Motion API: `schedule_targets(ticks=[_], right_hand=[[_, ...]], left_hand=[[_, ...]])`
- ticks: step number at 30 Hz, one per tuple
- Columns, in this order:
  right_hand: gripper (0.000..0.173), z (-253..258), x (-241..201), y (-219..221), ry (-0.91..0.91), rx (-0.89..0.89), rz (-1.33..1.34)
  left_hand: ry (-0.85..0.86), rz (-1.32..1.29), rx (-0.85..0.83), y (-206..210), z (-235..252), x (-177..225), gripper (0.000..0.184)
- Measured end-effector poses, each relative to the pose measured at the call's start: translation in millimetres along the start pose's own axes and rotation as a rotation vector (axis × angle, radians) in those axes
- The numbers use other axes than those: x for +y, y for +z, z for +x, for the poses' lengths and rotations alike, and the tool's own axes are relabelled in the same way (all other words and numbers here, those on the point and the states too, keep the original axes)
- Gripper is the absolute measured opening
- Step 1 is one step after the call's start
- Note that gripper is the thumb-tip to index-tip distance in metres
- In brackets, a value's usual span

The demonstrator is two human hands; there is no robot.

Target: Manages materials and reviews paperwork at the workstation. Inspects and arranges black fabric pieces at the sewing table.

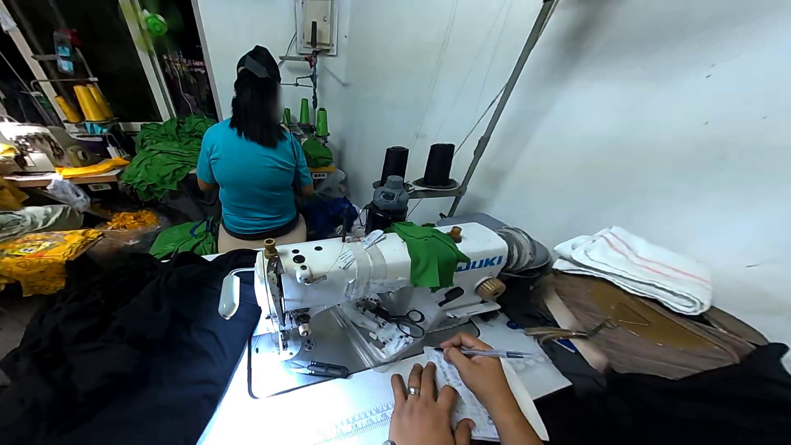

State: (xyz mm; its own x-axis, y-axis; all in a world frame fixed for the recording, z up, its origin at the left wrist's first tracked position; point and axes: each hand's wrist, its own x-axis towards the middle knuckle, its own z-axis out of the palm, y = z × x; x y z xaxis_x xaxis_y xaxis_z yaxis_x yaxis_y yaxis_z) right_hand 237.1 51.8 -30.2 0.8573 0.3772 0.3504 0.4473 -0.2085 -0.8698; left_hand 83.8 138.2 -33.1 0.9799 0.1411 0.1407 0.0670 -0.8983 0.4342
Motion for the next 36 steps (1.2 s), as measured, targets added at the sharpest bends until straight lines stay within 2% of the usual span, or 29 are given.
schedule_targets(ticks=[6, 22, 24, 27, 30, 33, 34, 36], right_hand=[[0.012, -0.4, -0.9, 1.8, -0.020, -0.012, -0.113], [0.012, 1.2, -1.9, -0.6, -0.018, -0.024, -0.105], [0.011, 1.8, -2.3, -1.6, 0.015, -0.009, -0.017], [0.014, 4.1, -5.0, -6.9, 0.131, 0.105, 0.330], [0.038, 8.0, -20.6, -21.6, 0.273, 0.307, 0.489], [0.046, 14.6, -31.8, -45.5, 0.512, 0.422, 0.269], [0.043, 17.0, -28.7, -55.4, 0.564, 0.374, 0.120], [0.035, 23.2, -11.9, -74.8, 0.547, 0.242, -0.243]], left_hand=[[0.008, 0.010, 0.002, -0.7, -0.3, -0.3, 0.053], [0.000, -0.003, 0.001, -1.7, 0.1, 1.1, 0.051], [-0.003, 0.000, -0.009, -2.4, 0.6, 0.9, 0.052], [-0.005, 0.005, -0.006, -2.2, 0.5, 1.5, 0.052], [-0.016, 0.012, -0.009, -2.4, 1.2, 2.5, 0.053], [-0.015, 0.039, -0.007, -1.2, 1.3, 2.6, 0.057], [-0.012, 0.052, -0.003, -0.6, 1.3, 2.6, 0.061], [-0.015, 0.059, -0.007, 0.0, 1.2, 3.1, 0.067]])
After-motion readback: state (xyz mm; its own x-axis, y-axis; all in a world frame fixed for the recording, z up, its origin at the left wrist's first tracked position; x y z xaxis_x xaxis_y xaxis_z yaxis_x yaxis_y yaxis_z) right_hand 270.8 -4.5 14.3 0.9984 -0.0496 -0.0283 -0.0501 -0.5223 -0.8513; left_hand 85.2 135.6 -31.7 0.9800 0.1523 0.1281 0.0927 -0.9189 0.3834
